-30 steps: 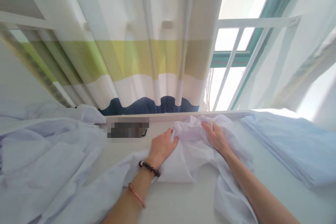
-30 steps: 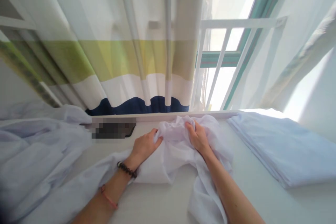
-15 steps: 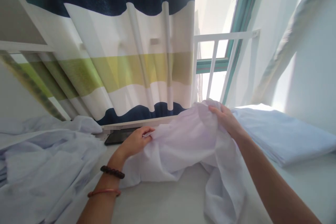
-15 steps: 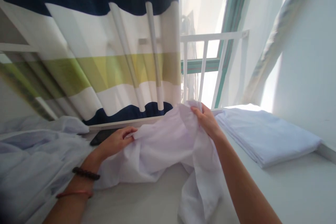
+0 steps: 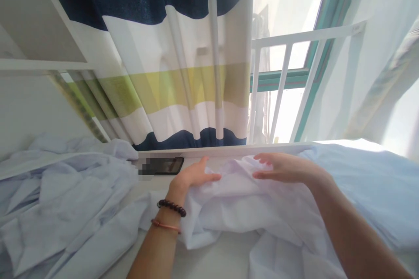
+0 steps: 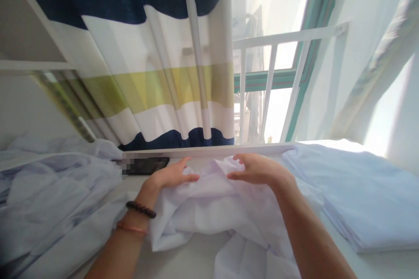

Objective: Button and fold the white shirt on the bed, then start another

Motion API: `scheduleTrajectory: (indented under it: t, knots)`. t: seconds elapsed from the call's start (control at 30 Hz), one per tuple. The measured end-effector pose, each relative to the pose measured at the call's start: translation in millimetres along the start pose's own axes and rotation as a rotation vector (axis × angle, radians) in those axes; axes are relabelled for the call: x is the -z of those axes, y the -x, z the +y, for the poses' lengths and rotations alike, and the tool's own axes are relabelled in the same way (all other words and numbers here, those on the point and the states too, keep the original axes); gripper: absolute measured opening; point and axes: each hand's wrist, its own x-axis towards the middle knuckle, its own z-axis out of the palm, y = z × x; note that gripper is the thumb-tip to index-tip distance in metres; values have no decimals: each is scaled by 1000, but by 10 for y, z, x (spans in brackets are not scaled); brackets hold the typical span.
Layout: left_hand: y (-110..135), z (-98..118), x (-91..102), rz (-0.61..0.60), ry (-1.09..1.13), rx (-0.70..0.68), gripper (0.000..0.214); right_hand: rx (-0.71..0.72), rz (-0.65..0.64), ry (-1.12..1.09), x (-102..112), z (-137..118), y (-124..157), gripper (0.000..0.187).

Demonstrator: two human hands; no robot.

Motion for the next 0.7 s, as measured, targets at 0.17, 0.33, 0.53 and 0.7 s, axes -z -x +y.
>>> scheduleTrajectory:
  t: [0.17, 0.33, 0.53, 0.7]
  knots:
    - [-58, -26, -15, -80, -21, -38, 79, -31, -114, 111, -114, 56, -115, 38]
    - [89, -18, 43, -137, -87, -164, 79, 95, -47, 22, -97, 111, -127, 20]
    - [148, 146, 111, -41, 50, -332, 63, 174, -10, -136, -19, 113, -77, 19]
    - [61, 177, 10, 32, 37, -422, 25, 170, -6, -177, -27, 136, -20, 10]
